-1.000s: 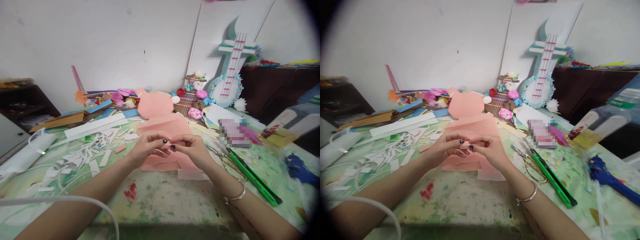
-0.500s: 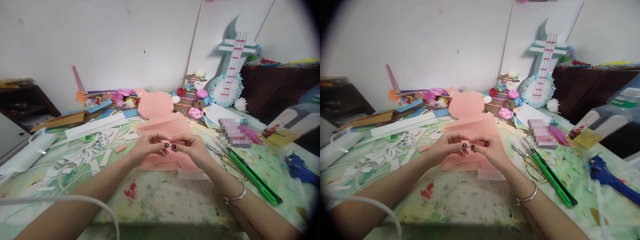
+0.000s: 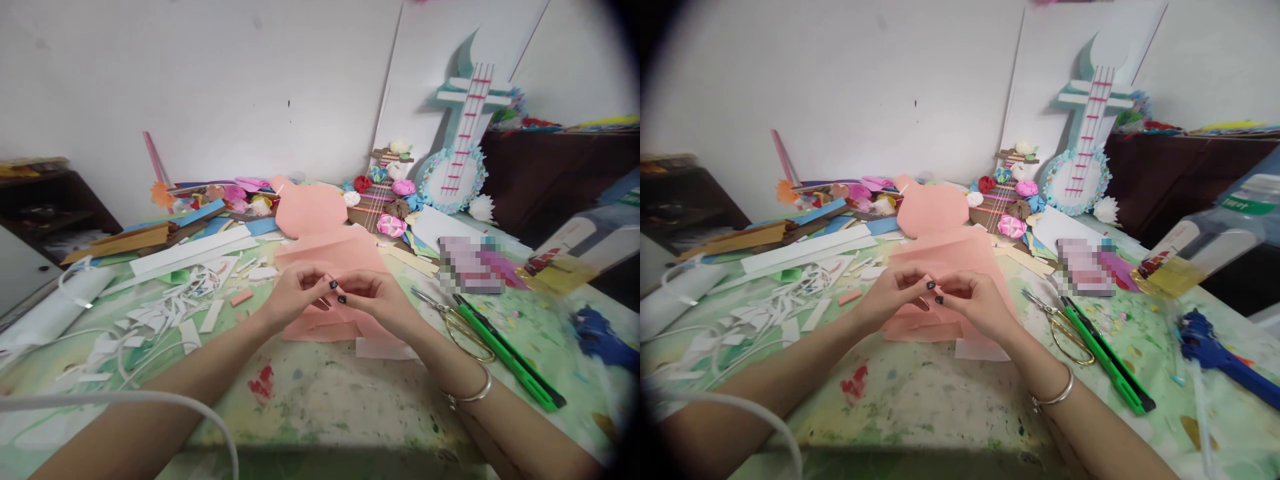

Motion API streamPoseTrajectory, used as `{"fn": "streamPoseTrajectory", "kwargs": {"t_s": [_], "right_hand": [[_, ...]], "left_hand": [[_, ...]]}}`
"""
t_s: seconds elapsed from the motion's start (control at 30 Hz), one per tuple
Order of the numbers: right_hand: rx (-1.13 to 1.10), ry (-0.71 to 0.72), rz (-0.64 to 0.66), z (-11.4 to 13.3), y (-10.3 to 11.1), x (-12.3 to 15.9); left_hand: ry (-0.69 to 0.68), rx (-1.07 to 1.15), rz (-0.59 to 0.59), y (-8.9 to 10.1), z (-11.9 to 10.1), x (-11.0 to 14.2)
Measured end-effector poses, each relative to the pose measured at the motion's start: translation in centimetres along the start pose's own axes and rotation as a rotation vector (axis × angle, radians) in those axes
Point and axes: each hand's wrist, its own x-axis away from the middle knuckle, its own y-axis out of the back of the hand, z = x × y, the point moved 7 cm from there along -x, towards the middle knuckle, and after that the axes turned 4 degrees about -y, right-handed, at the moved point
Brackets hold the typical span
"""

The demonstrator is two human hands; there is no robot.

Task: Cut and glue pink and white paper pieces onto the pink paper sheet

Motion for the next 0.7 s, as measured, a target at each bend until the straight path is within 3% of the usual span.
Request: {"fn": "streamPoseTrajectory", "kwargs": {"t_s": [0.2,0.37,0.7], "right_hand": [[0.047,-0.069,-0.059,-0.49,0.20,0.04],[0.043,-0.109,-0.057,-0.94,-0.02,0.02],[-0.056,-0.060,-0.078,-0.99,0.54,-0.24]], "left_hand": [[-0.001,-0.026,-0.043,-0.01,0.18,0.01],[0.042,0.023,-0.006,-0.23,0.53,0.03],[0.019,0.166,-0.060,-0.04,0.67,0.06]]}}
